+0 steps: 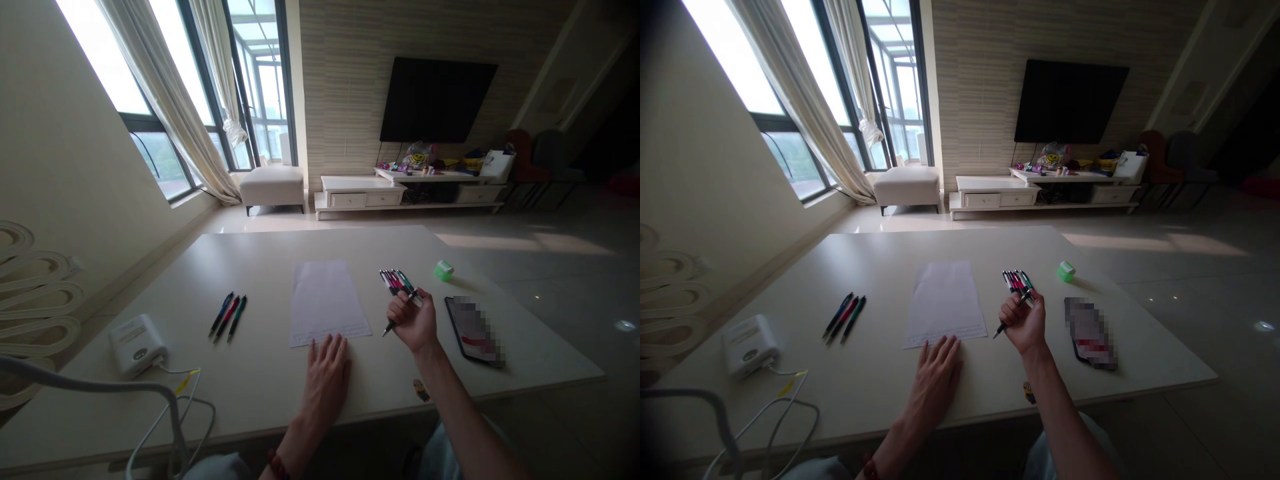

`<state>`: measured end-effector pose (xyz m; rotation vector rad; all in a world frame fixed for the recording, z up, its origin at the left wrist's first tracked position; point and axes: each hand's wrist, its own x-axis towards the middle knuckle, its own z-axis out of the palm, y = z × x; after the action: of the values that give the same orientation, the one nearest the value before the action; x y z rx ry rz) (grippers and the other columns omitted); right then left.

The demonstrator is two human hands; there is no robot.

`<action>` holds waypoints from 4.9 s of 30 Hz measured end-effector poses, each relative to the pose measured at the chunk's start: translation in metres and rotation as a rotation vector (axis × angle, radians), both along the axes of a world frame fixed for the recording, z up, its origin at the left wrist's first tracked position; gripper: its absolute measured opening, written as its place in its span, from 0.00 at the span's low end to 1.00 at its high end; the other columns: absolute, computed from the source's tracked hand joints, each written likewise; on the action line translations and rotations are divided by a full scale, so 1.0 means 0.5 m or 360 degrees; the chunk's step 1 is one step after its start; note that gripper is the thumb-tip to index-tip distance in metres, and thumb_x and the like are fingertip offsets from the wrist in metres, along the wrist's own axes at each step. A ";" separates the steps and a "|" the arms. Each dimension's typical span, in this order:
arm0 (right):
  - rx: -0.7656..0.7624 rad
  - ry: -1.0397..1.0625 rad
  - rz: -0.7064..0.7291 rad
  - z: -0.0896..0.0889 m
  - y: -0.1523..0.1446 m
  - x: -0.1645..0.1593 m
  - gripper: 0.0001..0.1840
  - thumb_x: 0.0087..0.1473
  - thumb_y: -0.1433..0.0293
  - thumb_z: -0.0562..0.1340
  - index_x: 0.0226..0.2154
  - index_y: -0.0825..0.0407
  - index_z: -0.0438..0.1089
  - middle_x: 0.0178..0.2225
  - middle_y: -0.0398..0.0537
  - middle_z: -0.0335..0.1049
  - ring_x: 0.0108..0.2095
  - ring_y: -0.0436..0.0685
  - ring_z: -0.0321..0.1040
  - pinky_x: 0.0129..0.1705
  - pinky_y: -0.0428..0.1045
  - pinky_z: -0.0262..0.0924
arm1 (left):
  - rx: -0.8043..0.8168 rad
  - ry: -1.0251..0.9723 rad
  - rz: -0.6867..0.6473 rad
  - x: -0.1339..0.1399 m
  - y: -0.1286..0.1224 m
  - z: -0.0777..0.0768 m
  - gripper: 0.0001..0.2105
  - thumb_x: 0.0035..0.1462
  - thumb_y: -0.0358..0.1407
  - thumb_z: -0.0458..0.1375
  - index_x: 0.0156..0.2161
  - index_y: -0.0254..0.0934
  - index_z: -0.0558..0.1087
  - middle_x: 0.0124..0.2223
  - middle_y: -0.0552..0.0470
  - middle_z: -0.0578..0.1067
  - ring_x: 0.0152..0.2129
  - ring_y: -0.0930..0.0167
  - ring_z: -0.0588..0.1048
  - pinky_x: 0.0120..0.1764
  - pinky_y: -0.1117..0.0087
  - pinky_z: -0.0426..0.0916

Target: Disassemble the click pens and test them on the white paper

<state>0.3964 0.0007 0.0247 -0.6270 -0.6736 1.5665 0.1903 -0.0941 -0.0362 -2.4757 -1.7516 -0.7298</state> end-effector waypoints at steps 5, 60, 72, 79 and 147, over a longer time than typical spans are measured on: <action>-0.0020 0.0015 0.0012 -0.002 0.000 0.000 0.16 0.50 0.56 0.50 0.19 0.49 0.54 0.15 0.33 0.38 0.14 0.47 0.36 0.16 0.45 0.40 | 0.0012 -0.0008 -0.0033 0.001 -0.003 -0.002 0.18 0.60 0.32 0.46 0.56 0.38 0.61 0.55 0.44 0.67 0.53 0.61 0.63 0.55 0.48 0.55; 0.0227 -0.1604 -0.0486 -0.077 -0.024 -0.076 0.29 0.47 0.66 0.56 0.52 0.56 0.57 0.17 0.35 0.59 0.16 0.49 0.56 0.18 0.43 0.54 | -0.0019 0.0023 0.0046 0.006 -0.007 0.010 0.17 0.59 0.31 0.46 0.52 0.38 0.66 0.54 0.46 0.69 0.52 0.62 0.64 0.55 0.48 0.55; 0.0400 -0.2265 -0.0415 -0.059 0.048 0.038 0.35 0.50 0.67 0.55 0.60 0.54 0.49 0.21 0.41 0.65 0.20 0.51 0.61 0.24 0.45 0.55 | -0.0043 0.0041 0.0034 0.004 -0.006 0.000 0.17 0.59 0.31 0.47 0.54 0.38 0.64 0.55 0.46 0.67 0.53 0.61 0.63 0.55 0.47 0.54; 0.0179 -0.2813 -0.0960 -0.120 0.169 0.162 0.27 0.52 0.64 0.53 0.53 0.57 0.62 0.35 0.58 0.73 0.33 0.61 0.69 0.33 0.50 0.57 | -0.0056 0.0024 0.0050 0.007 -0.006 0.005 0.17 0.59 0.30 0.46 0.53 0.37 0.64 0.54 0.46 0.68 0.53 0.60 0.63 0.55 0.46 0.55; -0.0001 -0.0897 0.0906 -0.077 -0.105 -0.172 0.23 0.49 0.50 0.57 0.21 0.54 0.63 0.11 0.31 0.41 0.14 0.44 0.34 0.17 0.44 0.34 | 0.0049 0.0155 -0.0170 -0.087 0.016 0.076 0.09 0.57 0.24 0.48 0.35 0.39 0.68 0.31 0.53 0.70 0.30 0.69 0.66 0.36 0.66 0.57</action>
<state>0.3105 -0.0517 -0.0139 -0.9467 -1.3640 1.9186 0.1468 -0.0859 0.0019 -2.5542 -1.5749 -0.6257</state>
